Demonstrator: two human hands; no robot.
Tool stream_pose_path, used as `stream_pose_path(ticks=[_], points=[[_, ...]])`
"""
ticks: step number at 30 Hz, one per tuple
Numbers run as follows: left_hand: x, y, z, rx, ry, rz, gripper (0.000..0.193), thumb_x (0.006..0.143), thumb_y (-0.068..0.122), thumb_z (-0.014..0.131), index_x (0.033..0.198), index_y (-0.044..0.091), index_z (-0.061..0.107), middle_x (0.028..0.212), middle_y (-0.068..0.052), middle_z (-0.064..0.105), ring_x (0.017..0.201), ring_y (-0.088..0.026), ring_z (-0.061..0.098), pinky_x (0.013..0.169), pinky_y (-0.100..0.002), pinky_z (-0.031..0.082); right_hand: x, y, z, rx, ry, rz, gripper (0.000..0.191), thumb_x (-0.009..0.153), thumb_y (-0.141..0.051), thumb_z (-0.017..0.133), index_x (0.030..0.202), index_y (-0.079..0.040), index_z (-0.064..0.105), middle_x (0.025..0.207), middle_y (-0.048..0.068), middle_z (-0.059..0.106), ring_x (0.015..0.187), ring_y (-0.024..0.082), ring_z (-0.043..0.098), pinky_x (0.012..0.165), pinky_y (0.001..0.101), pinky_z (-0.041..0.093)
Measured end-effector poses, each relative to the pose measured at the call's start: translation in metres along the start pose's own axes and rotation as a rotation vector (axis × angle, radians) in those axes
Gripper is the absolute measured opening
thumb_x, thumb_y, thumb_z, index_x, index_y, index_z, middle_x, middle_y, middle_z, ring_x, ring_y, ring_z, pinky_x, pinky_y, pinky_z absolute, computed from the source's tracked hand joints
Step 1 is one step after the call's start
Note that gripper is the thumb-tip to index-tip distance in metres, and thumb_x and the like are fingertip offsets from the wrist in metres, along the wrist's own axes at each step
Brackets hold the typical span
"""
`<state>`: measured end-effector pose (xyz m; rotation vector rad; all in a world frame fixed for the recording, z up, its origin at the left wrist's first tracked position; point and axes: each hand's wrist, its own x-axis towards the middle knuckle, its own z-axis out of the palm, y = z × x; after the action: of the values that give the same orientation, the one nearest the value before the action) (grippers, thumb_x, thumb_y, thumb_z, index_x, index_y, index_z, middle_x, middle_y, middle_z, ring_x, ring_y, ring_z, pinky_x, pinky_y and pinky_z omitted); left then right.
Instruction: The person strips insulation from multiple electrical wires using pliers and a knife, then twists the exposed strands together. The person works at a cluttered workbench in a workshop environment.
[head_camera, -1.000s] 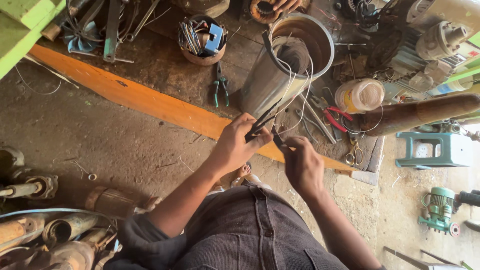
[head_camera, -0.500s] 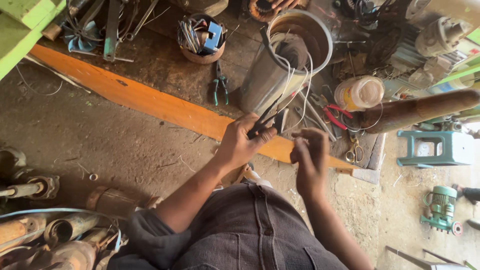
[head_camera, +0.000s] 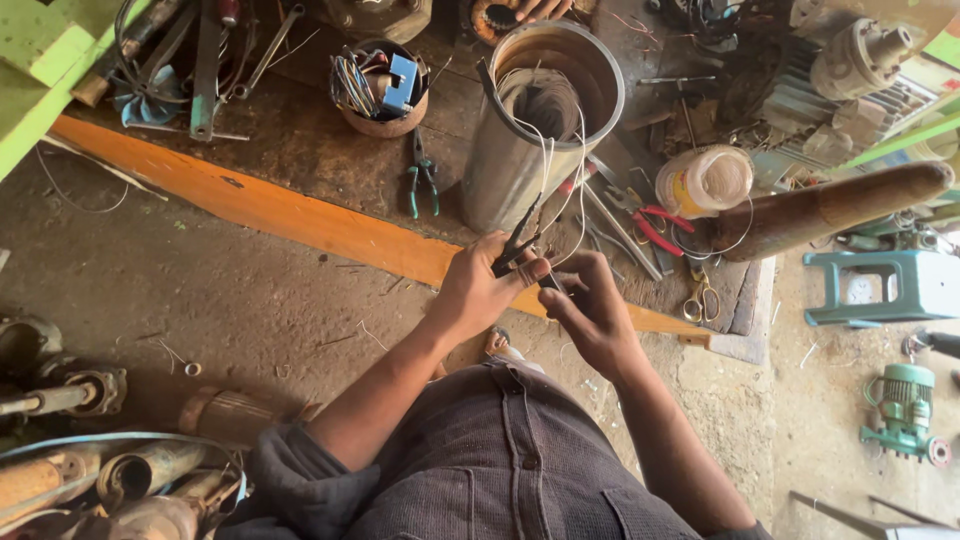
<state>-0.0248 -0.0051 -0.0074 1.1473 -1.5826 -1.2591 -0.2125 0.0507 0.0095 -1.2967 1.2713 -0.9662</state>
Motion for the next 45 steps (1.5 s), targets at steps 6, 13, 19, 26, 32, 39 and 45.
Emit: stream_pose_path(ticks=[6, 13, 19, 26, 32, 39, 45], points=[[0.003, -0.003, 0.015, 0.179, 0.230, 0.256, 0.035, 0.095, 0.035, 0.077, 0.091, 0.003, 0.063, 0.086, -0.012, 0.064, 0.082, -0.030, 0.066, 0.073, -0.040, 0.052, 0.014, -0.021, -0.002, -0.635, -0.038, -0.217, 0.029, 0.100, -0.023, 0.059, 0.119, -0.002, 0.061, 0.107, 0.018, 0.058, 0.096, 0.038, 0.064, 0.083, 0.0453, 0.051], [-0.005, -0.003, 0.037, 0.113, 0.318, 0.181, 0.012, 0.095, 0.016, 0.072, 0.096, 0.005, 0.068, 0.090, -0.009, 0.064, 0.082, -0.027, 0.067, 0.072, -0.039, 0.053, 0.021, -0.037, -0.017, -0.611, -0.121, -0.263, 0.027, 0.097, -0.025, 0.060, 0.110, -0.002, 0.064, 0.102, 0.020, 0.062, 0.093, 0.043, 0.064, 0.080, 0.0484, 0.051], [0.016, -0.017, 0.030, 0.136, 0.322, -0.034, 0.016, 0.099, 0.021, 0.069, 0.094, 0.006, 0.068, 0.088, -0.005, 0.069, 0.081, -0.018, 0.067, 0.072, -0.033, 0.052, 0.051, -0.037, -0.065, 0.114, -1.064, -0.454, 0.020, 0.098, -0.023, 0.064, 0.089, -0.005, 0.063, 0.088, 0.015, 0.063, 0.086, 0.032, 0.066, 0.082, 0.0400, 0.052], [0.007, -0.013, 0.028, -0.301, -0.031, -0.413, 0.029, 0.095, 0.038, 0.064, 0.095, 0.011, 0.075, 0.081, 0.006, 0.069, 0.073, -0.005, 0.054, 0.067, -0.023, 0.045, 0.080, 0.001, -0.105, -0.659, -0.366, -0.367, 0.028, 0.091, -0.022, 0.071, 0.116, -0.010, 0.067, 0.117, 0.013, 0.062, 0.103, 0.033, 0.068, 0.087, 0.0440, 0.056], [0.006, -0.007, 0.028, -0.515, -0.238, -0.354, 0.040, 0.099, 0.043, 0.064, 0.090, 0.005, 0.069, 0.076, 0.004, 0.058, 0.066, -0.006, 0.046, 0.059, -0.023, 0.036, 0.107, 0.057, -0.124, -0.969, -0.179, -0.394, 0.038, 0.079, -0.021, 0.077, 0.116, -0.013, 0.069, 0.122, 0.012, 0.064, 0.109, 0.035, 0.066, 0.088, 0.0442, 0.056], [-0.002, -0.015, 0.046, -0.403, 0.006, -0.208, 0.036, 0.101, 0.041, 0.064, 0.103, 0.005, 0.066, 0.084, 0.003, 0.062, 0.071, -0.006, 0.052, 0.064, -0.023, 0.045, 0.109, 0.058, -0.126, -0.938, -0.021, -0.456, 0.037, 0.088, -0.020, 0.076, 0.121, -0.007, 0.067, 0.121, 0.014, 0.066, 0.110, 0.035, 0.066, 0.092, 0.0457, 0.055], [-0.036, -0.030, 0.043, 0.178, 0.285, 0.031, 0.031, 0.102, 0.036, 0.065, 0.113, 0.007, 0.061, 0.089, 0.001, 0.067, 0.079, -0.007, 0.062, 0.067, -0.026, 0.050, 0.064, 0.070, -0.106, -0.679, -0.198, -0.454, 0.037, 0.089, -0.020, 0.075, 0.123, -0.008, 0.067, 0.121, 0.018, 0.067, 0.109, 0.036, 0.068, 0.090, 0.0439, 0.056]])
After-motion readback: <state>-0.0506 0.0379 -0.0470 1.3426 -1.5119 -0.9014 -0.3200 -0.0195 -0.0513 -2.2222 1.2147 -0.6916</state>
